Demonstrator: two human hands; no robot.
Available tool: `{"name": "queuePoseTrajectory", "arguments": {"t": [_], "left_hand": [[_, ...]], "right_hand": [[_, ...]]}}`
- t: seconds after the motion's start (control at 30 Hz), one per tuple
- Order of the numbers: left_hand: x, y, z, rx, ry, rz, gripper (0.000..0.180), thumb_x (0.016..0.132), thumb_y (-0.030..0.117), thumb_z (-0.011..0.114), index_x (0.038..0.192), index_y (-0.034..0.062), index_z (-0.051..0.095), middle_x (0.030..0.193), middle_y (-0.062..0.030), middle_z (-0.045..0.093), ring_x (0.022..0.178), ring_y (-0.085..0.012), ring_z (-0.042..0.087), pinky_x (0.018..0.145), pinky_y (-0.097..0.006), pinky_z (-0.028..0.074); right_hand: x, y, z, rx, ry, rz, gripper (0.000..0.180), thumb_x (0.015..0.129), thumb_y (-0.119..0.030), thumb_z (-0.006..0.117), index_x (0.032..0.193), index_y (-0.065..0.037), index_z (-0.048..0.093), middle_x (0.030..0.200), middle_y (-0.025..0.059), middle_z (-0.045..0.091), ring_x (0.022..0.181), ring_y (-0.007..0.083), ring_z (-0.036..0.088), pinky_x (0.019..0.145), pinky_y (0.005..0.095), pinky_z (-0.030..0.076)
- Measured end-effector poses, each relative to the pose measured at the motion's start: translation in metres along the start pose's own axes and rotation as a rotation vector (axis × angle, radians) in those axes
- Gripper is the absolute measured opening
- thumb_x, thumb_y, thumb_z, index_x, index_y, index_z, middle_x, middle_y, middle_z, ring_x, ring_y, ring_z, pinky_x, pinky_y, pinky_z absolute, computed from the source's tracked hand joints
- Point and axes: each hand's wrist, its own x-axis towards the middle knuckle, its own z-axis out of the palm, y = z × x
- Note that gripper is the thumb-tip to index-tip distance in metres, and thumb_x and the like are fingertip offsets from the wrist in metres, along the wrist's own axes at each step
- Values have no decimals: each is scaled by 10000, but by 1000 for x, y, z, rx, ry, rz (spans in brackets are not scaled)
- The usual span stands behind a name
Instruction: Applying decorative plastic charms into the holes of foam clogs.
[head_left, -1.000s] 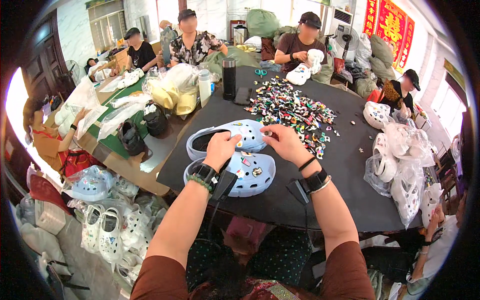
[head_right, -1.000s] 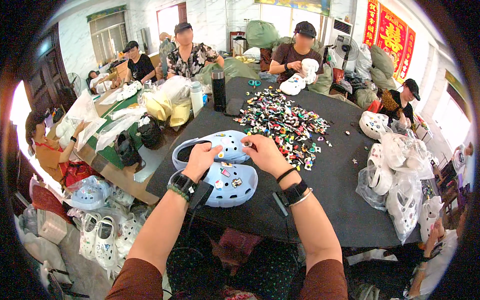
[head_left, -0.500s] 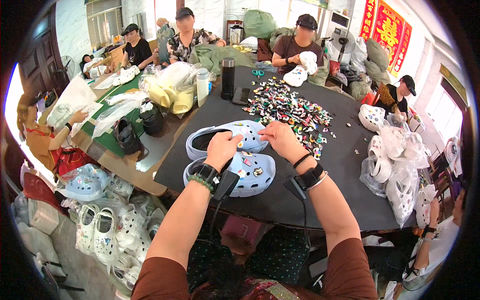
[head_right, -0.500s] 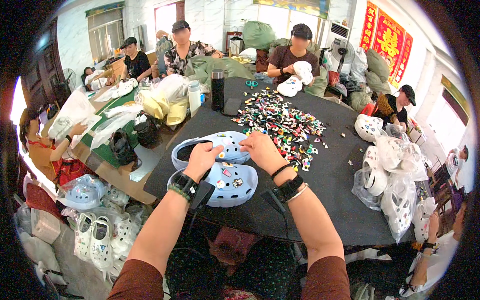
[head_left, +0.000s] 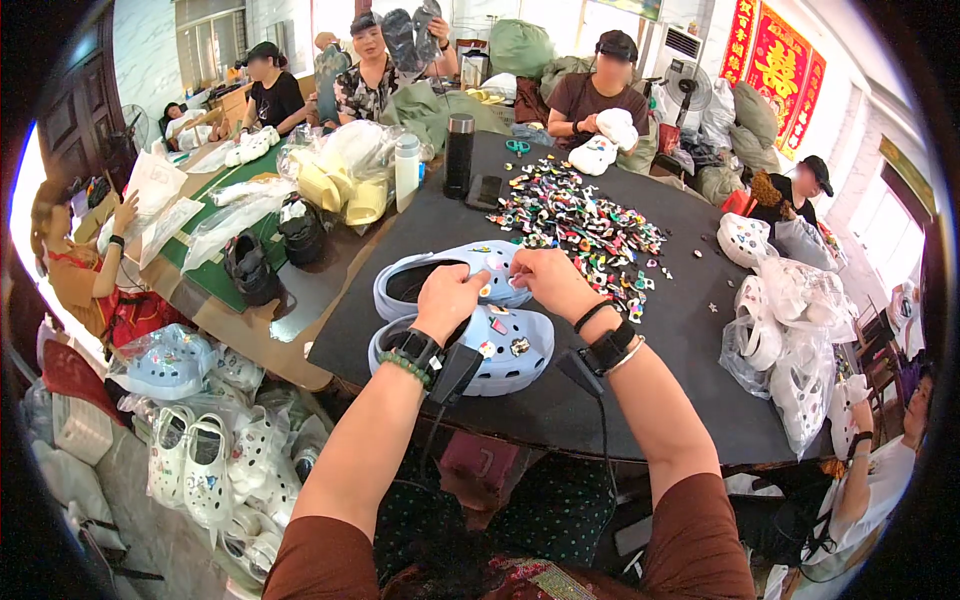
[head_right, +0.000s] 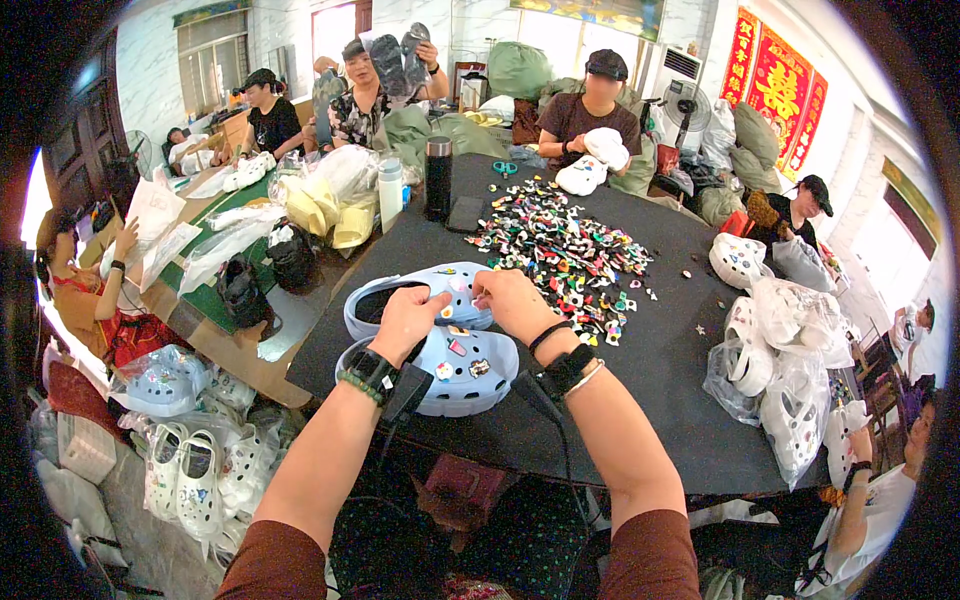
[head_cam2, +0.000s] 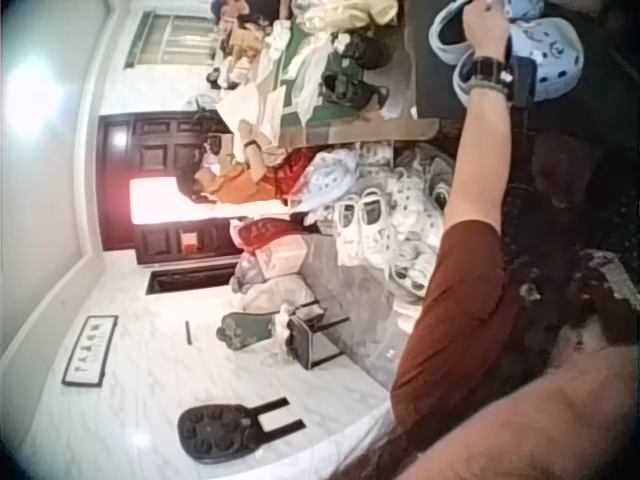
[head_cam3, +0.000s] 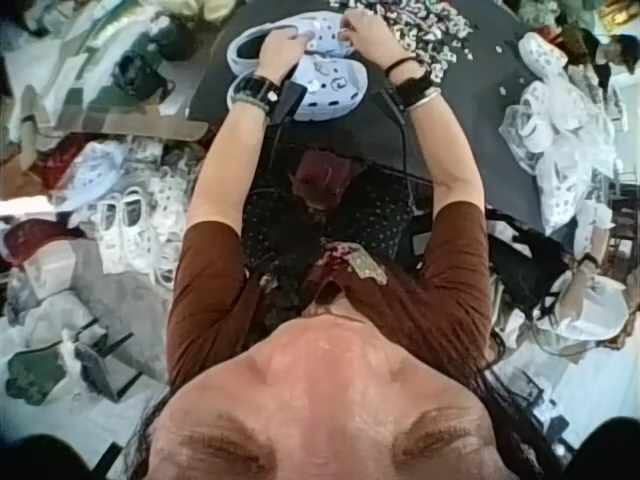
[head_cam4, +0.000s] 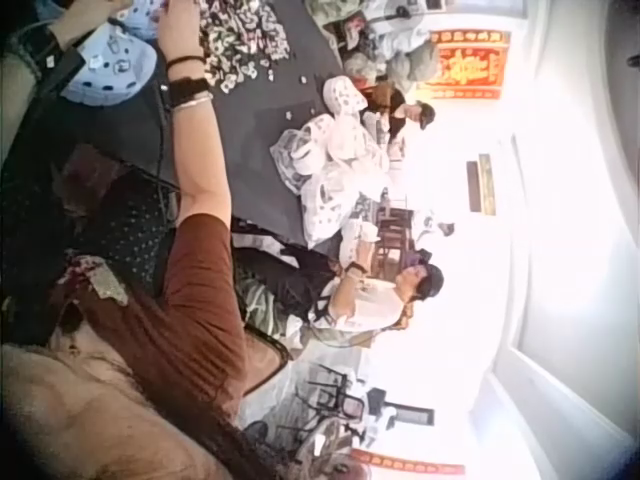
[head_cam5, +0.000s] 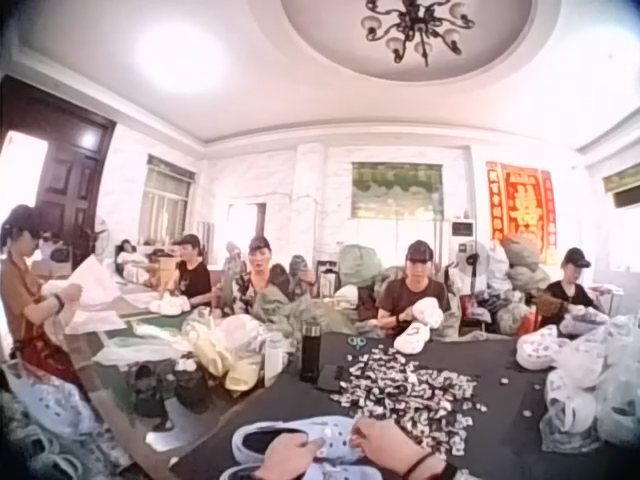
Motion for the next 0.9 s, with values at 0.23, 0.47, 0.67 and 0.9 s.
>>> {"name": "queuePoseTrajectory", "arguments": {"t": [0.23,0.47,0.67,0.9], "left_hand": [[-4,1,-3,-14,-38,18,456,829,381,681,624,-5,550,612,-183,542,590,-345,537,583,-433,414],[-6,3,-7,-20,-70,17,425,819,360,684,645,-13,580,604,-193,545,566,-331,541,571,-430,414],[-4,-1,-4,26,-78,73,395,806,334,696,644,-12,597,589,-197,537,554,-338,541,566,-437,414],[-2,2,-4,-10,-55,39,421,819,342,693,642,-26,591,587,-204,540,549,-332,541,560,-431,411]], "right_hand": [[4,-2,9,-37,27,4,90,717,4,701,783,-37,656,909,136,649,855,290,654,735,369,527],[17,14,11,-164,-4,4,625,633,-36,811,1203,-99,563,1171,149,581,1099,351,566,916,390,479],[23,15,4,27,-225,157,833,614,-48,828,1359,-117,462,1267,174,559,1164,351,554,933,410,484],[19,24,15,-5,-133,135,767,697,-95,796,1376,-111,440,1243,199,542,1155,369,540,983,420,454]]}}
